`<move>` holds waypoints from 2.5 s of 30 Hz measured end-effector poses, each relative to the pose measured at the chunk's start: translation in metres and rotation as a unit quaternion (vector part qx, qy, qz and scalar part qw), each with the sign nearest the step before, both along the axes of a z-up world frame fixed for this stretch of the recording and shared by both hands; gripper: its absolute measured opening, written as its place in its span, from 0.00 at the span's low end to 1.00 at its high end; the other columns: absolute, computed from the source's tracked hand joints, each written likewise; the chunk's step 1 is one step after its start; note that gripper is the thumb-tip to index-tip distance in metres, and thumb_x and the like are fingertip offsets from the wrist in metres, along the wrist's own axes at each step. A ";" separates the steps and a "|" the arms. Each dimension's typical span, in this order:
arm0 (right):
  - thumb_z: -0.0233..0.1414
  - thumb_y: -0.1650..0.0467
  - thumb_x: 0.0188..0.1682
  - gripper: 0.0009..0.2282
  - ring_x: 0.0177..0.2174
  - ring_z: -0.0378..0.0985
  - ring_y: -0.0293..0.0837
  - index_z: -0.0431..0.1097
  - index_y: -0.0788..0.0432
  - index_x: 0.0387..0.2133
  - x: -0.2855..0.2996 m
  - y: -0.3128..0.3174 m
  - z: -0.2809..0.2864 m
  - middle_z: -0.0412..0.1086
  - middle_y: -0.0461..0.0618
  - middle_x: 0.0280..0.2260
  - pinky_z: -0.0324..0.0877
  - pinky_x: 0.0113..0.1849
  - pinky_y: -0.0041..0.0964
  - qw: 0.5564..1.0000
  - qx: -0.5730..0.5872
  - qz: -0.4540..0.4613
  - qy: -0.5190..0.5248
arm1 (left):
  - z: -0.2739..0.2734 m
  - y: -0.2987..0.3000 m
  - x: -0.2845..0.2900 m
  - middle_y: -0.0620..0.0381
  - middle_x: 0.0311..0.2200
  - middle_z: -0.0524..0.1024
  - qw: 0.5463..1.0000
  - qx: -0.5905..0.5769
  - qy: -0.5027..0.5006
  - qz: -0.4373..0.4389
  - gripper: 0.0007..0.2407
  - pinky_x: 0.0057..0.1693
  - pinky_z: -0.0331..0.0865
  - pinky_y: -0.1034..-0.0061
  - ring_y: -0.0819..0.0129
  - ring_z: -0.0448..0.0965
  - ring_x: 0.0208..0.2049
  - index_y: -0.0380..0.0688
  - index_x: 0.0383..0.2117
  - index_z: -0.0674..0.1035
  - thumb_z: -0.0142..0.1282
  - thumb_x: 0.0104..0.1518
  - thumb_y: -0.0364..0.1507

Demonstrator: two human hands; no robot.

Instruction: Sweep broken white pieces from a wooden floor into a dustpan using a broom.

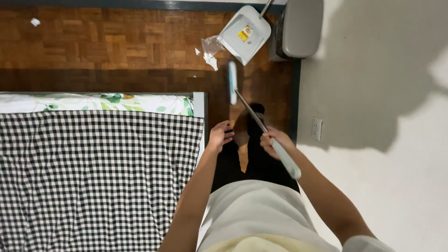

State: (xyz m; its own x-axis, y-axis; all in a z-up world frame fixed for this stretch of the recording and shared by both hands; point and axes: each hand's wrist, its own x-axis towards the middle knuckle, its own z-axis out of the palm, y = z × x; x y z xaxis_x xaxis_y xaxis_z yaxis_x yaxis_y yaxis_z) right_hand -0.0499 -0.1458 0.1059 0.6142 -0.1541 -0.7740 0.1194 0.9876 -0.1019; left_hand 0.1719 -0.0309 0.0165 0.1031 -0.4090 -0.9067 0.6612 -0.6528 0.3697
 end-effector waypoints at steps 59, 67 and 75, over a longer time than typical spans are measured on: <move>0.53 0.78 0.44 0.29 0.15 0.65 0.41 0.50 0.51 0.59 0.029 -0.257 0.010 0.59 0.48 0.18 0.62 0.12 0.34 0.934 -0.138 0.283 0.166 | -0.004 -0.189 -0.067 0.42 0.51 0.77 0.973 -0.005 -0.045 0.227 0.18 0.49 0.79 0.56 0.48 0.83 0.45 0.42 0.59 0.73 0.50 0.66 0.36; 0.51 0.68 0.49 0.08 0.18 0.50 0.29 0.56 0.49 0.25 -0.085 -0.280 -0.021 0.49 0.34 0.19 0.43 0.16 0.20 0.964 0.099 0.239 0.057 | 0.038 -0.297 -0.062 0.48 0.42 0.79 0.970 -0.063 -0.045 0.232 0.17 0.46 0.81 0.59 0.54 0.83 0.38 0.43 0.58 0.74 0.51 0.65 0.36; 0.47 0.76 0.50 0.10 0.18 0.67 0.36 0.55 0.55 0.22 -0.078 -0.278 0.005 0.60 0.39 0.17 0.52 0.17 0.24 0.964 0.198 -0.109 0.138 | 0.053 -0.393 -0.059 0.43 0.50 0.74 0.863 -0.214 -0.441 0.119 0.17 0.59 0.70 0.57 0.50 0.76 0.53 0.47 0.57 0.77 0.61 0.62 0.32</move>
